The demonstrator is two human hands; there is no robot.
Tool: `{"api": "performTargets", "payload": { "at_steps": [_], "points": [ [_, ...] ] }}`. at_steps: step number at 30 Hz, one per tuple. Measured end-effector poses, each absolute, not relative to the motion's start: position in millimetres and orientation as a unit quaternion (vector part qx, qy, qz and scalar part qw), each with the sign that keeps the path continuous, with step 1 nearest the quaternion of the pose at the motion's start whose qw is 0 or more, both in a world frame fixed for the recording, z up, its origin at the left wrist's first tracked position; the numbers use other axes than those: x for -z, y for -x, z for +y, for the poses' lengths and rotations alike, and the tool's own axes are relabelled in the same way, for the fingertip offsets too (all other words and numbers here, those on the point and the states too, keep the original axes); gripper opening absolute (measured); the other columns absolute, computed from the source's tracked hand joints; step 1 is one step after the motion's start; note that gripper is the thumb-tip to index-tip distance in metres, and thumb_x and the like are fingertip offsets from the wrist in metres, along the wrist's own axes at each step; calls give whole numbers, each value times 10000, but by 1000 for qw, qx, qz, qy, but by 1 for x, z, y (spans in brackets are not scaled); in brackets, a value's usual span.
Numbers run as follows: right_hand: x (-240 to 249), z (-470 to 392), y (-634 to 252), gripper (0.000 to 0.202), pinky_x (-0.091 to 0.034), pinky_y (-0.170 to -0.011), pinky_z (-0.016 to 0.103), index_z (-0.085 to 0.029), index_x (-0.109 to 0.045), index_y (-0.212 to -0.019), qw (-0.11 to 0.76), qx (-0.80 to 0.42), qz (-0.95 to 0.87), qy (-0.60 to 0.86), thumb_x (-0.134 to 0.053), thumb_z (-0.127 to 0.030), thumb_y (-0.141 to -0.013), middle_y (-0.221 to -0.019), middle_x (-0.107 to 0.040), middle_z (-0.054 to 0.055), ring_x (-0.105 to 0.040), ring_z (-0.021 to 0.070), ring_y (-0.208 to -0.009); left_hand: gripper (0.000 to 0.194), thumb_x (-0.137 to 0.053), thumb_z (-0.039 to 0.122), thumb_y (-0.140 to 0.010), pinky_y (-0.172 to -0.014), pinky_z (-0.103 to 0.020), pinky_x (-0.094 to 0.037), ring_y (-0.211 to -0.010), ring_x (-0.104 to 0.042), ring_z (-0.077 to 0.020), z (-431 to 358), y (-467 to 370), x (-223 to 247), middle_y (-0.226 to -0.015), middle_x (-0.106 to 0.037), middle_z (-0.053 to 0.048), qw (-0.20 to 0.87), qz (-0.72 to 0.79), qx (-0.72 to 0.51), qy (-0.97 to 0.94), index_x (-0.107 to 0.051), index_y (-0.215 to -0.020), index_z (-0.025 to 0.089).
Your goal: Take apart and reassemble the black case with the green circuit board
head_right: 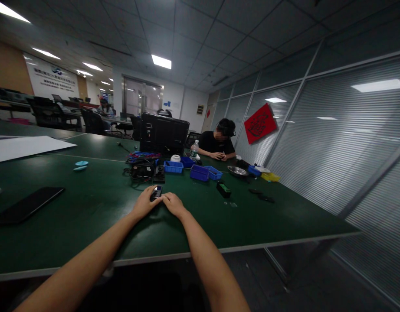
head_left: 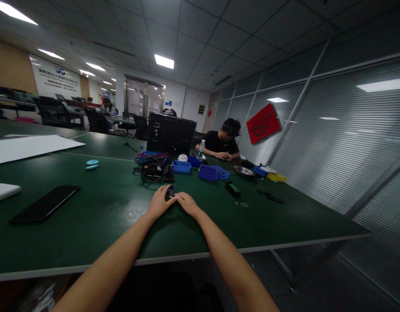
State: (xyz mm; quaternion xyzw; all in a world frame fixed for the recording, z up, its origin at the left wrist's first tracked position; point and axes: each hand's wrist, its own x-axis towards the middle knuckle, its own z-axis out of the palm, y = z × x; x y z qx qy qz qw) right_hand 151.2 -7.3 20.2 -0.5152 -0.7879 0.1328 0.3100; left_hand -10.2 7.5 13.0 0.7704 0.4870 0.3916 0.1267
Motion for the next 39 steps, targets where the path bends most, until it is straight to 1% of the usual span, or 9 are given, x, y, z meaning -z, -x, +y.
{"api": "performTargets", "payload": {
  "at_steps": [4, 8, 13, 20, 24, 27, 30, 33, 39],
  "points": [
    [-20, -7, -152, 240, -364, -873, 248, -192, -641, -963, 278, -115, -799, 520, -442, -253, -844, -1003, -622, 33, -532, 136, -956, 535, -568, 435, -702, -991, -343, -307, -1177, -399, -241, 4, 10, -13, -1329, -368, -99, 98, 506, -363, -776, -508, -1188, 220],
    [-21, -8, -155, 213, -382, -850, 243, -203, -643, -955, 269, -110, -800, 525, -487, -222, -810, -991, -623, 23, -538, 130, -932, 474, -546, 307, -726, -973, -310, -333, -1141, -438, -207, 4, 9, -14, -1285, -416, -71, 120, 518, -343, -774, -503, -1193, 245],
    [-19, -6, -158, 198, -403, -811, 229, -195, -652, -917, 280, -114, -784, 542, -510, -179, -781, -965, -625, 21, -553, 118, -888, 458, -502, 253, -734, -942, -283, -361, -1086, -482, -198, 3, 12, -16, -1243, -446, -88, 107, 553, -359, -744, -507, -1190, 214],
    [-20, -4, -168, 203, -414, -814, 240, -187, -663, -884, 303, -140, -750, 571, -498, -148, -772, -952, -644, 23, -570, 127, -895, 459, -458, 283, -744, -884, -331, -401, -1026, -515, -239, 11, 49, -26, -1220, -450, -120, 60, 628, -327, -703, -506, -1195, 219],
    [-18, -3, -173, 192, -426, -796, 245, -174, -667, -862, 326, -145, -744, 565, -501, -149, -769, -924, -653, 31, -582, 133, -870, 472, -435, 312, -753, -872, -363, -403, -1003, -520, -257, 21, 97, -41, -1189, -458, -137, 49, 697, -299, -650, -489, -1214, 221],
    [-17, -2, -175, 193, -430, -787, 240, -173, -670, -858, 332, -145, -740, 566, -501, -154, -769, -915, -657, 33, -587, 133, -859, 482, -448, 354, -744, -843, -405, -416, -1042, -478, -299, 24, 139, -53, -1215, -426, -142, 53, 762, -287, -578, -494, -1208, 229],
    [-17, -2, -174, 199, -426, -797, 236, -178, -673, -859, 332, -144, -739, 568, -498, -151, -767, -920, -658, 28, -588, 131, -868, 488, -431, 390, -759, -844, -412, -420, -1100, -411, -308, 21, 171, -60, -1254, -381, -93, 68, 813, -298, -496, -460, -1228, 259],
    [-18, -3, -174, 204, -427, -797, 231, -183, -672, -861, 323, -139, -738, 576, -492, -151, -769, -929, -656, 22, -587, 127, -877, 459, -424, 379, -763, -851, -418, -420, -1101, -400, -307, 16, 187, -61, -1255, -374, -30, 54, 835, -317, -446, -454, -1211, 286],
    [-18, -3, -173, 191, -431, -780, 228, -173, -672, -847, 333, -137, -739, 570, -497, -165, -770, -911, -657, 28, -587, 127, -854, 455, -403, 397, -772, -803, -407, -424, -1079, -409, -305, 15, 190, -61, -1240, -370, -53, 26, 837, -293, -462, -459, -1206, 276]
  ]
}}
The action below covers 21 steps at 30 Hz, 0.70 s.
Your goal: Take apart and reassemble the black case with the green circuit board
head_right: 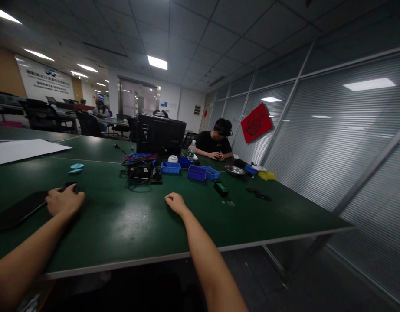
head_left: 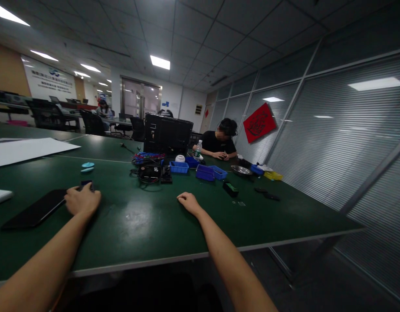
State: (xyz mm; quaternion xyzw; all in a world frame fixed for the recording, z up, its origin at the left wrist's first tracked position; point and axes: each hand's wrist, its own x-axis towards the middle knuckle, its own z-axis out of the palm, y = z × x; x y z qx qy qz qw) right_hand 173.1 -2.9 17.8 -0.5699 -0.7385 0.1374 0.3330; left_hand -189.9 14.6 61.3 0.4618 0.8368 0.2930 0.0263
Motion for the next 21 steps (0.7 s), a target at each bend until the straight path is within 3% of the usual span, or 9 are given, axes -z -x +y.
{"api": "performTargets", "payload": {
  "at_steps": [5, 9, 17, 21],
  "points": [
    [-17, -2, -173, 182, -427, -768, 227, -167, -675, -826, 343, -139, -739, 563, -505, -167, -761, -893, -656, 35, -584, 130, -837, 423, -432, 364, -749, -777, -417, -400, -1029, -431, -324, 11, 166, -64, -1168, -427, -136, -57, 782, -226, -579, -559, -1131, 231],
    [-17, -1, -173, 177, -426, -750, 225, -156, -677, -815, 343, -144, -737, 565, -510, -168, -757, -878, -657, 45, -586, 133, -821, 387, -421, 301, -738, -799, -455, -370, -1040, -411, -323, 7, 136, -61, -1162, -448, -132, -87, 731, -205, -646, -599, -1077, 244],
    [-16, 0, -173, 176, -423, -742, 229, -161, -680, -806, 343, -143, -739, 562, -512, -171, -752, -875, -657, 46, -584, 137, -813, 494, -424, 383, -741, -750, -396, -422, -1000, -450, -306, 14, 132, -60, -1174, -411, -142, 36, 780, -271, -562, -483, -1217, 261],
    [-17, -1, -172, 174, -421, -742, 229, -158, -681, -799, 341, -140, -737, 566, -514, -169, -750, -878, -656, 47, -582, 136, -812, 496, -430, 388, -744, -789, -374, -410, -983, -469, -290, 13, 127, -58, -1144, -415, -142, 41, 767, -267, -582, -491, -1214, 241]
  ]
}}
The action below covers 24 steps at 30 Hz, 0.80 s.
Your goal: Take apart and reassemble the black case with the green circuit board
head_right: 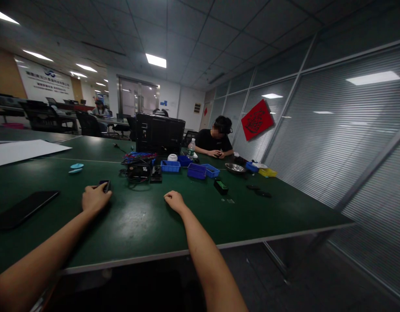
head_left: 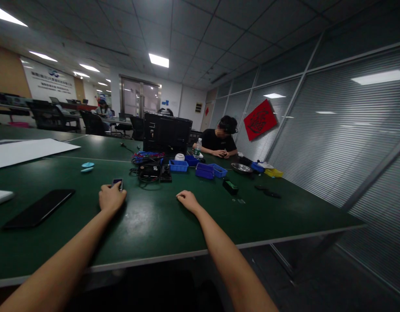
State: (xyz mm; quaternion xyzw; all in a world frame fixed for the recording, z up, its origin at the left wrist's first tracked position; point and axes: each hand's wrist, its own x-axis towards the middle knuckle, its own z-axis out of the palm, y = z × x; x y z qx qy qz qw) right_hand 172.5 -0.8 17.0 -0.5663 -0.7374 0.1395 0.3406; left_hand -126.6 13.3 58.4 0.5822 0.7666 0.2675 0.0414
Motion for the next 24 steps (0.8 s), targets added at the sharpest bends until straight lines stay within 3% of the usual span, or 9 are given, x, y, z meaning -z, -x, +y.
{"api": "performTargets", "payload": {
  "at_steps": [10, 24],
  "points": [
    [-15, 1, -173, 173, -418, -736, 220, -160, -679, -794, 340, -133, -737, 568, -512, -166, -749, -871, -654, 40, -579, 128, -799, 485, -467, 378, -736, -840, -323, -381, -966, -489, -246, 11, 49, -37, -1079, -435, -128, 23, 659, -274, -700, -510, -1194, 225],
    [-10, 5, -172, 179, -414, -739, 223, -176, -679, -791, 338, -123, -742, 566, -515, -138, -729, -847, -647, 33, -572, 129, -784, 584, -545, 325, -703, -935, -316, -332, -1107, -447, -235, 3, -11, -10, -1236, -430, -146, 58, 570, -313, -757, -419, -1247, 153]
  ]
}}
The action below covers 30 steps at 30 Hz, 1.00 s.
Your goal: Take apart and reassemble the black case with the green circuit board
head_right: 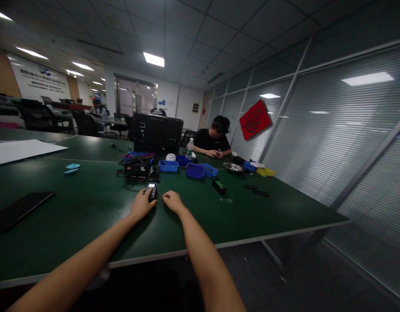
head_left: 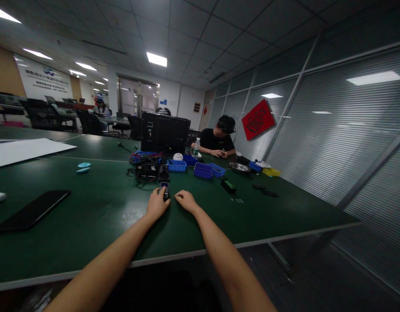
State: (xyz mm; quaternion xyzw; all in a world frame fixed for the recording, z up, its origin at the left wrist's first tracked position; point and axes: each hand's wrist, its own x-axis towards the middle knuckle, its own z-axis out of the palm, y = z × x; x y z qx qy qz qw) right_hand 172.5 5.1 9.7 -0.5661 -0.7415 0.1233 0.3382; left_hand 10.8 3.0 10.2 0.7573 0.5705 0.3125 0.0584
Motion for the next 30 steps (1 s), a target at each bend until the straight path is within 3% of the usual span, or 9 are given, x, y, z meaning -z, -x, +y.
{"api": "performTargets", "payload": {
  "at_steps": [4, 8, 13, 17, 22, 30],
  "points": [
    [-19, -2, -165, 193, -412, -758, 229, -162, -662, -805, 404, -79, -707, 575, -476, -147, -756, -835, -630, 41, -563, 131, -781, 647, -549, 284, -685, -950, -314, -332, -1125, -441, -236, 5, -9, -7, -1240, -445, -154, 86, 554, -337, -756, -361, -1279, 110],
    [-27, -10, -147, 293, -413, -774, 260, -141, -595, -1012, 464, -16, -639, 613, -423, -275, -817, -914, -599, 75, -547, 153, -817, 762, -517, 116, -635, -951, -279, -338, -1150, -433, -210, 6, -10, -5, -1247, -458, -165, 149, 531, -358, -753, -220, -1334, 56],
    [-25, -15, -120, 596, -381, -818, 328, -169, -387, -1281, 336, 0, -668, 664, -498, -453, -768, -1072, -560, 127, -508, 235, -960, 661, -432, 86, -707, -916, -296, -370, -1125, -474, -197, 4, -11, -8, -1247, -484, -147, 216, 533, -368, -730, -220, -1333, 99],
    [-22, -15, -111, 509, -377, -797, 333, -230, -365, -1295, 249, -1, -691, 679, -430, -393, -818, -1034, -586, 110, -514, 236, -949, 604, -430, 138, -746, -899, -298, -382, -1105, -494, -203, 3, -10, -11, -1202, -528, -137, 246, 547, -356, -717, -249, -1320, 95],
    [-21, -8, -122, 467, -380, -786, 331, -202, -431, -1255, 235, 31, -674, 699, -420, -370, -818, -1010, -592, 132, -521, 241, -936, 668, -434, 36, -658, -935, -259, -356, -1098, -495, -177, 3, -10, -9, -1213, -518, -135, 228, 548, -352, -724, -286, -1308, 59],
    [-27, 1, -177, 482, -393, -738, 359, -199, -427, -1264, 225, 9, -593, 773, -415, -372, -815, -1007, -585, 163, -529, 272, -938, 624, -440, 73, -672, -909, -260, -384, -1039, -525, -169, 3, -10, -9, -1140, -565, -118, 216, 549, -339, -733, -350, -1289, 60]
  ]
}}
